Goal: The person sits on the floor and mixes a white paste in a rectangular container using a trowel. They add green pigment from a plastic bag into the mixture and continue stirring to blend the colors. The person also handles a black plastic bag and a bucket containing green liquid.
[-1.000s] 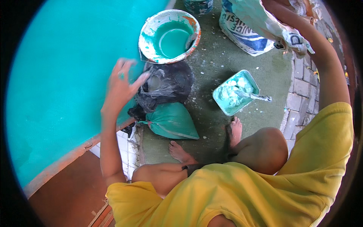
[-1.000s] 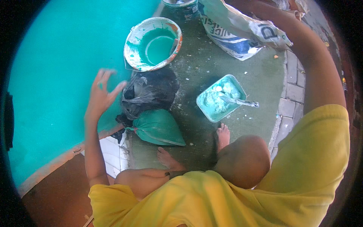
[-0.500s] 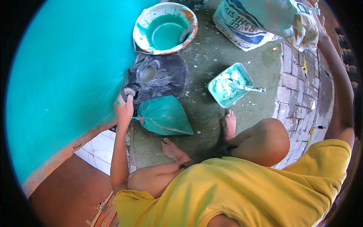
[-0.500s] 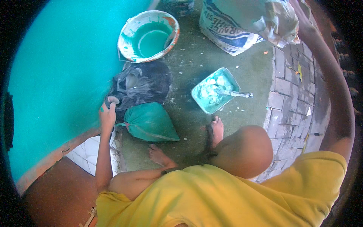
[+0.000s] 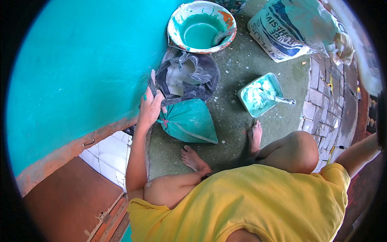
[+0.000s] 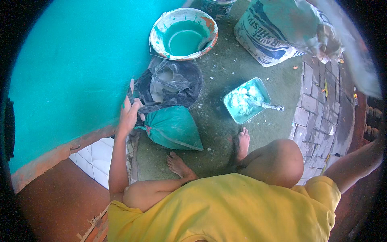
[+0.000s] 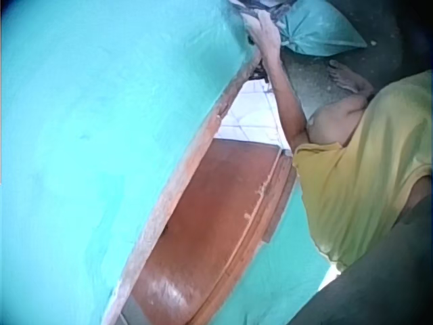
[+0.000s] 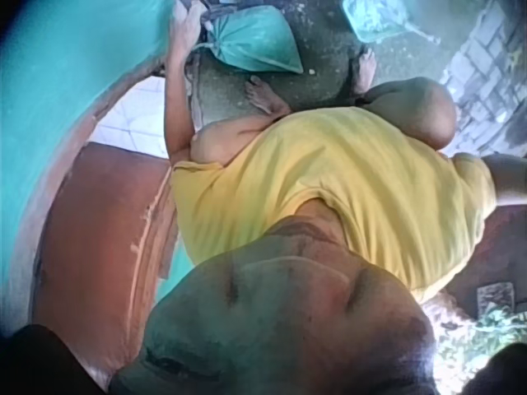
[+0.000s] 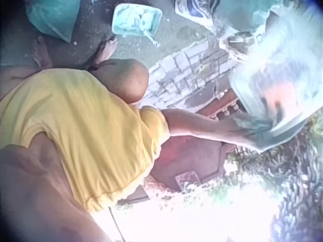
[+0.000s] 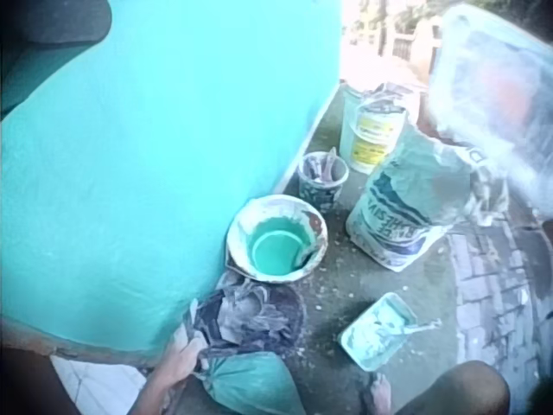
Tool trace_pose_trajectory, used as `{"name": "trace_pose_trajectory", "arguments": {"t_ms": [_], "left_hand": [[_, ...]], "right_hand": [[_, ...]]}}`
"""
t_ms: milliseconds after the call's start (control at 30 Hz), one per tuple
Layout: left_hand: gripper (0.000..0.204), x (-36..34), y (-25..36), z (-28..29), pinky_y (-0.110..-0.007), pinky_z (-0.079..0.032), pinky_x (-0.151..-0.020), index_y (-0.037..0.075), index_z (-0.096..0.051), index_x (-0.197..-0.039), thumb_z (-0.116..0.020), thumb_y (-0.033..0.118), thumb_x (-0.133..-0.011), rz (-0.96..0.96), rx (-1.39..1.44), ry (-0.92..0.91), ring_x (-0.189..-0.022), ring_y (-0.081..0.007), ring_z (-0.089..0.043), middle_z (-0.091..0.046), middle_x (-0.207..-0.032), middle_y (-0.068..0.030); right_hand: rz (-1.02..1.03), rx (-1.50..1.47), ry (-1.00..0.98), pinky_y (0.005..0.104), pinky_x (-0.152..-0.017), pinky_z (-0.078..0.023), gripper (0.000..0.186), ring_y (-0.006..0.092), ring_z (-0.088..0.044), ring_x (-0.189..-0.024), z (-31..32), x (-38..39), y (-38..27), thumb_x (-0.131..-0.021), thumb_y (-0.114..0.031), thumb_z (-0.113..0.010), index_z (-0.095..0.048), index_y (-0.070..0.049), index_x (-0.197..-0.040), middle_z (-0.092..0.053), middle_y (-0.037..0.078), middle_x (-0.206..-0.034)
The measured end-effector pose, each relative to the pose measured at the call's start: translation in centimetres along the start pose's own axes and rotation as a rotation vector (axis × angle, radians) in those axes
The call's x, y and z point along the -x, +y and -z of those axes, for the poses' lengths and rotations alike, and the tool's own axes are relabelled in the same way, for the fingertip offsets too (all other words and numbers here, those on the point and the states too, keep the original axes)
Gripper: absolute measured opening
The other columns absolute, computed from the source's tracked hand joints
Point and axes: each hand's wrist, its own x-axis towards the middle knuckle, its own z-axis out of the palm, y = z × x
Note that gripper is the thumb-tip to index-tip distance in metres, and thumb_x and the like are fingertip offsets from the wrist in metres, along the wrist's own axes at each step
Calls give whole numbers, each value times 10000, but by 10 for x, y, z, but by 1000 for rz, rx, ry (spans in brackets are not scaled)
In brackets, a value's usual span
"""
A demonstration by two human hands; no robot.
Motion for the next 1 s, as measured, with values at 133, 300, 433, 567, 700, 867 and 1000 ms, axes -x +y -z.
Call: {"name": "trace_pose_trajectory", "arguments": {"t_ms": [133, 300, 433, 567, 700, 867, 1000], "left_hand": [[274, 9, -3, 13, -339, -471, -539, -34, -441, -1107, -495, 114, -883, 42, -79, 39, -513, -211, -585, -569, -790, -100], [373, 4, -29, 22, -318, -469, -531, -52, -417, -1212, -492, 103, -881, -15, -26, 22, -517, -174, -576, -528, -759, -74], [700, 6, -20, 18, -284, -488, -532, 17, -190, -1501, -460, 60, -856, 35, 67, -20, -607, -138, -539, -519, -875, -79], [743, 7, -16, 18, -264, -484, -528, 51, -129, -1535, -445, 59, -863, 32, 59, -22, -605, -128, -530, -527, -943, -91], [726, 2, -26, 21, -256, -470, -516, 54, -129, -1537, -432, 52, -877, -27, 85, -20, -563, -124, -522, -529, -934, -83], [703, -1, -8, 9, -259, -472, -506, 30, -140, -1527, -429, 37, -887, -53, 100, -60, -583, -110, -525, -519, -914, -78], [688, -1, -6, 15, -266, -500, -599, 4, -151, -1519, -429, 32, -890, 30, 44, -76, -698, -107, -545, -535, -1042, -96]], "right_hand": [[357, -2, -24, 403, -701, -541, 513, 359, -630, -833, 6, -79, -71, -739, -24, -583, -566, -70, -1250, -608, 196, -1043], [696, 206, -59, 374, -630, -561, 569, 325, -662, -787, -101, -147, -112, -738, 7, -574, -556, -96, -1298, -611, 206, -1030], [762, 428, -73, 360, -657, -582, 572, 342, -645, -957, -184, -162, -112, -786, -66, -583, -513, -102, -1353, -571, 252, -1126], [800, 587, 25, 337, -670, -574, 548, 326, -612, -1025, -218, -180, -96, -828, -123, -569, -494, -104, -1371, -549, 233, -1187], [855, 585, 4, 326, -685, -570, 559, 316, -594, -1027, -248, -186, -80, -854, -154, -546, -456, -107, -1404, -543, 221, -1195], [786, 431, -153, 370, -727, -565, 577, 322, -600, -1018, -286, -171, -72, -849, -147, -548, -452, -116, -1416, -563, 212, -1129], [804, 244, -173, 401, -737, -562, 591, 333, -625, -981, -284, -181, -71, -792, -128, -604, -494, -107, -1373, -602, 216, -1058]]}}
